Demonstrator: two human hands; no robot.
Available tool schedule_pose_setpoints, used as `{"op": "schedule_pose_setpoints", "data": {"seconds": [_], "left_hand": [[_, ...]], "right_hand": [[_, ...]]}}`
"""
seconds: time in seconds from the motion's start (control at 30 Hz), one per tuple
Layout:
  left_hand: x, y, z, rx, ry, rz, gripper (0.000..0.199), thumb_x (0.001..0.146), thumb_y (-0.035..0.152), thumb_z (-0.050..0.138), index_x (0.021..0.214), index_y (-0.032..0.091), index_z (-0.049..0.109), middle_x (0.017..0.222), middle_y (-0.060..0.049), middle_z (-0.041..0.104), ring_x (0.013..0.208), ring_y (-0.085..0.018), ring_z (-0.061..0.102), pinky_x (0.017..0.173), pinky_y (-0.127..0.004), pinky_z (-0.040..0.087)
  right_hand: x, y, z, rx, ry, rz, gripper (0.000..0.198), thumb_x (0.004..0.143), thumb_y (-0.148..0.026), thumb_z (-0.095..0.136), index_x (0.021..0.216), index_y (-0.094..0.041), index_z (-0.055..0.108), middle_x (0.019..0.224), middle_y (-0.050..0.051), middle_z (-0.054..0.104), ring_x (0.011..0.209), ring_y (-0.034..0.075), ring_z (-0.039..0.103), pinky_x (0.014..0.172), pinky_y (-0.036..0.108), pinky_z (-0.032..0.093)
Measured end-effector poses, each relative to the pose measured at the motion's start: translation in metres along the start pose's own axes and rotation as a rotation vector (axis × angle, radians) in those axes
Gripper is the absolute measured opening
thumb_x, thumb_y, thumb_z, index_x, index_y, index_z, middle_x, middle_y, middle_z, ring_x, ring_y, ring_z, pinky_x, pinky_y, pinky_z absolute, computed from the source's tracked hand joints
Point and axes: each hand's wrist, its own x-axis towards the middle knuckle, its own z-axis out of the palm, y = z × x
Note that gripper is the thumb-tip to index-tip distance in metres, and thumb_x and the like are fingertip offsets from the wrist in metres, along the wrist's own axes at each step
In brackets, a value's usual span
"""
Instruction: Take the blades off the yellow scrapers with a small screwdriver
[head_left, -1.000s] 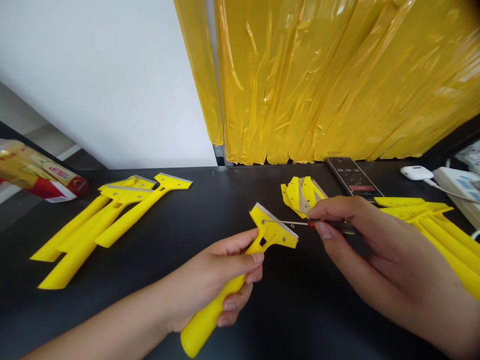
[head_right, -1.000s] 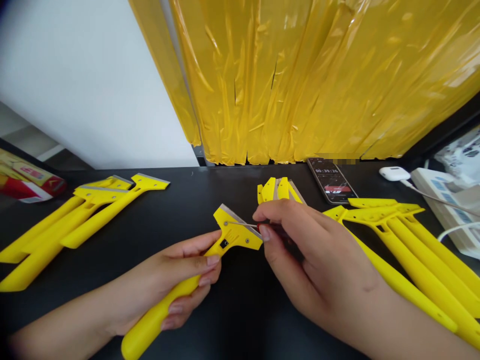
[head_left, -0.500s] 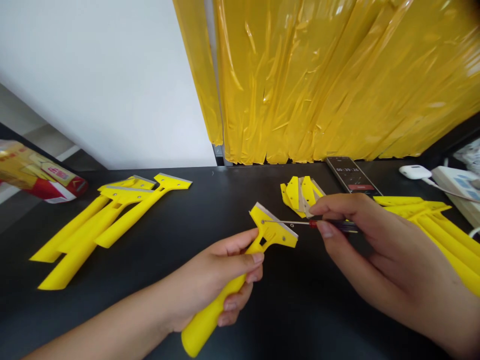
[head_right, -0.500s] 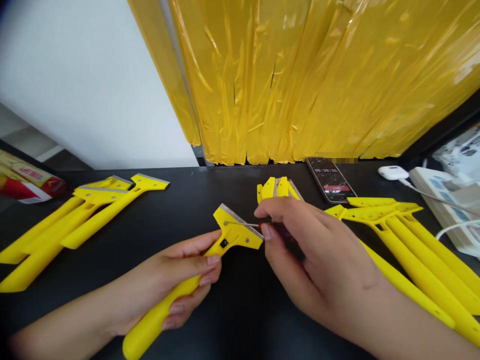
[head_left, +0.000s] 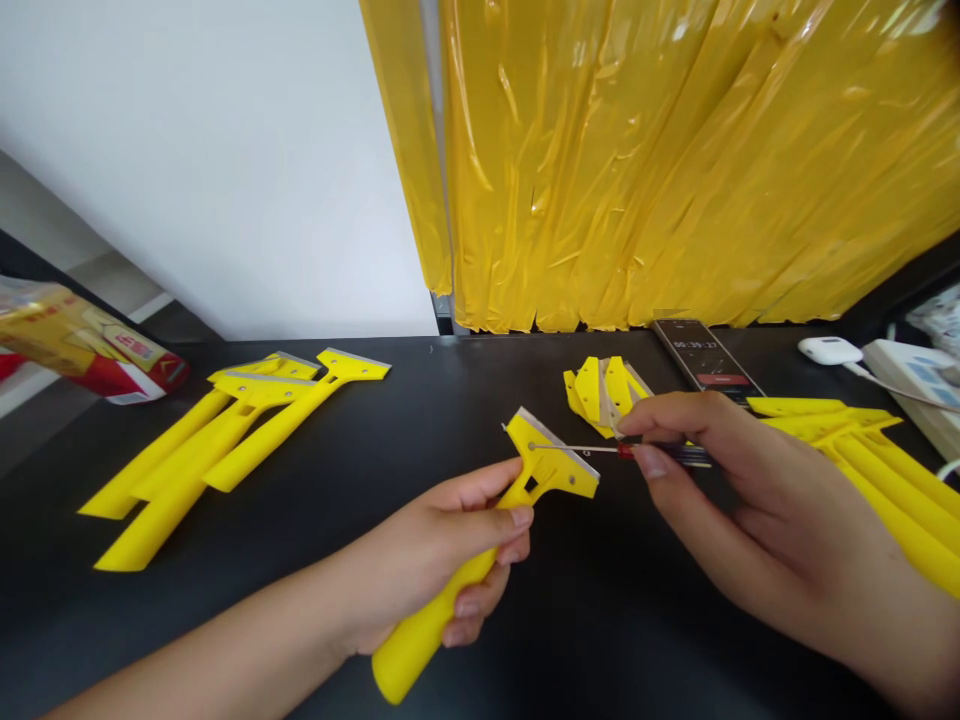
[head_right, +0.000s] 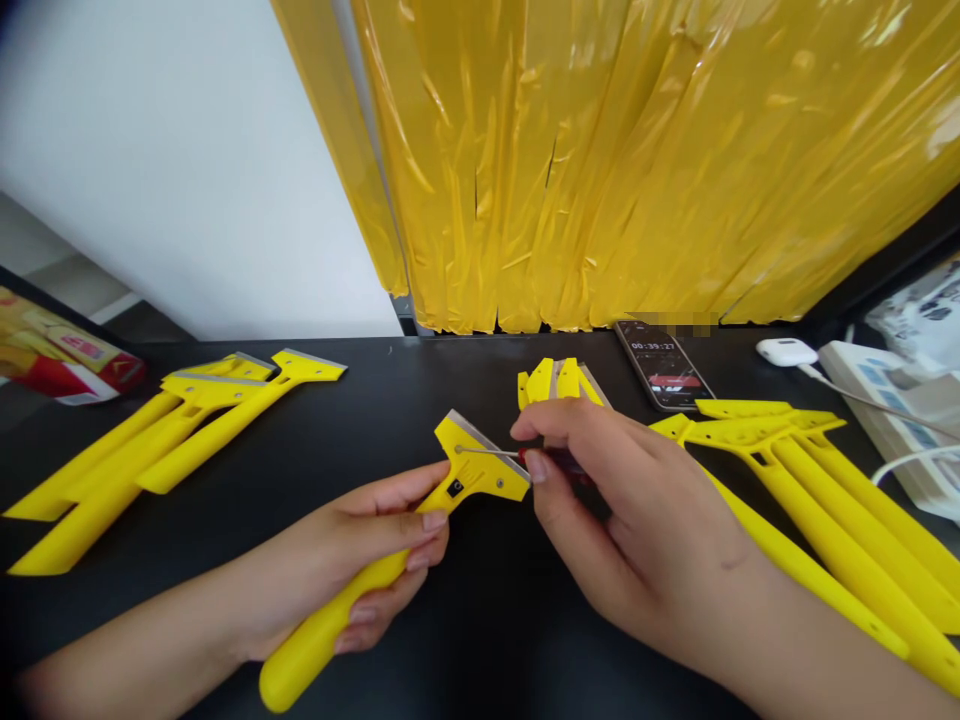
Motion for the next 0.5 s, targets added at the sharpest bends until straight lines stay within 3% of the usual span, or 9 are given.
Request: {"op": "schedule_pose_setpoints", "data": {"seconds": [0.5], "left_hand": [[0.0003,0.0026,0.0026,-0.016,-0.008,0.01,0.01,0.104,0.031,0.066,0.112,0.026,0.062,0.083,0.006,0.052,0.044,-0.003,0.038,0.036,-0.013,0.037]], "right_hand": [[0.0012,0.0016,-0.0019,-0.019,0.011,-0.012,0.017,0.104,-0.015,0.056,0.118,-0.025,0.06,0.1,-0.001,0.073,0.084,0.013,0.072,0.079,0.023,0.056]]}}
